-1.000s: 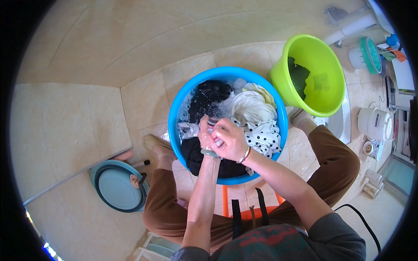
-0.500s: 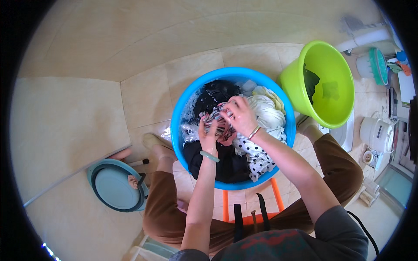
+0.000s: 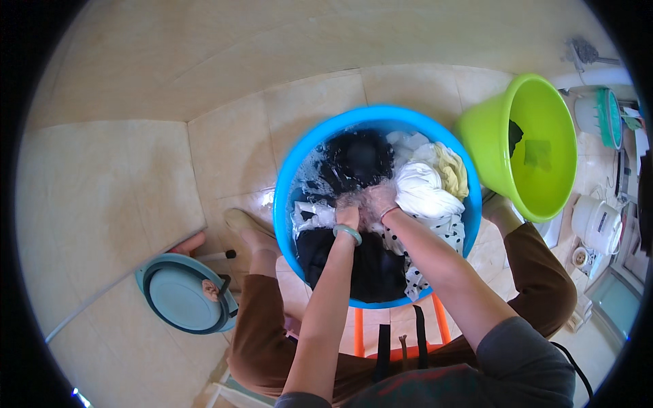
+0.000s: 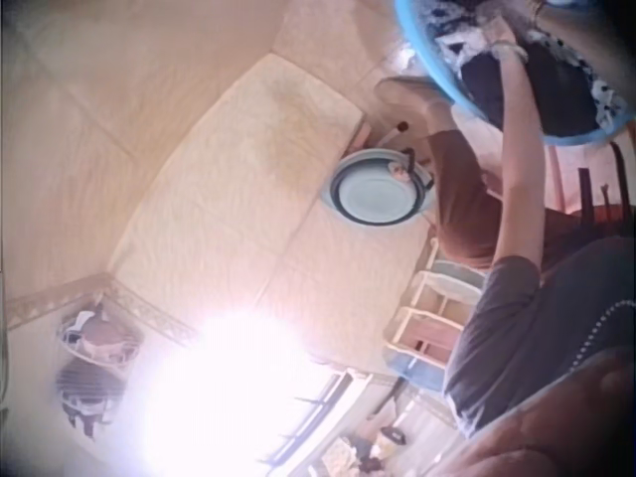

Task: The person is hand-washing a load of clothes in a blue basin filled with water. They scrub and rinse various items, including a pink cloth, a blue cloth, and a black garment, then transfer the wet clothes into a green bucket.

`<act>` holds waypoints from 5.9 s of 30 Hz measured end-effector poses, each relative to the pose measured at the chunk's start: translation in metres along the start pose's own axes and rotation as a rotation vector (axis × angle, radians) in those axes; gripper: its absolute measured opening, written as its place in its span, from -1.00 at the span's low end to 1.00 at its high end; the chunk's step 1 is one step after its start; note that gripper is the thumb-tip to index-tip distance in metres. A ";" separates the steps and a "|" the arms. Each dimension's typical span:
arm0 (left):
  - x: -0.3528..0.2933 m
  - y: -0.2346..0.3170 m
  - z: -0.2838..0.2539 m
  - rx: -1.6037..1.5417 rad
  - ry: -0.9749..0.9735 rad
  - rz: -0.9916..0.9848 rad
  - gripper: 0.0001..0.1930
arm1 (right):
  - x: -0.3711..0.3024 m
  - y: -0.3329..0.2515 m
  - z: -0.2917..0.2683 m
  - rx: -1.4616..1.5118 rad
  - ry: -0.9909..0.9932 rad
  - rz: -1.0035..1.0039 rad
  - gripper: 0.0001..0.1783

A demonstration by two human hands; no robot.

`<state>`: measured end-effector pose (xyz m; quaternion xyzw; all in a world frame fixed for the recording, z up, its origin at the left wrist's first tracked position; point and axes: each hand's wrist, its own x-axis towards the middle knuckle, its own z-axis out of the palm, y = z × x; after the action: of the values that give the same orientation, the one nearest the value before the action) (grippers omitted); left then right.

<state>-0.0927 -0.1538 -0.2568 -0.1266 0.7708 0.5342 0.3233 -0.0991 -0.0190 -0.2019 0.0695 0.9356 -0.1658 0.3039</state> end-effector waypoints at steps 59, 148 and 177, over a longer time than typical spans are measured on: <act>-0.158 0.127 -0.041 0.686 0.089 0.259 -0.35 | -0.164 0.034 -0.109 -0.067 0.627 -0.308 -0.63; -0.195 0.269 -0.103 -0.476 -0.076 0.400 -0.75 | -0.203 -0.026 -0.239 1.939 0.341 -0.310 -0.79; -0.039 0.104 -0.011 1.089 -0.321 0.139 -0.47 | -0.027 0.005 -0.039 -0.083 -0.111 -0.122 -0.65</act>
<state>-0.1233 -0.1286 -0.1522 0.1922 0.8826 0.0924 0.4190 -0.0978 -0.0015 -0.1575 -0.0097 0.9258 -0.1487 0.3474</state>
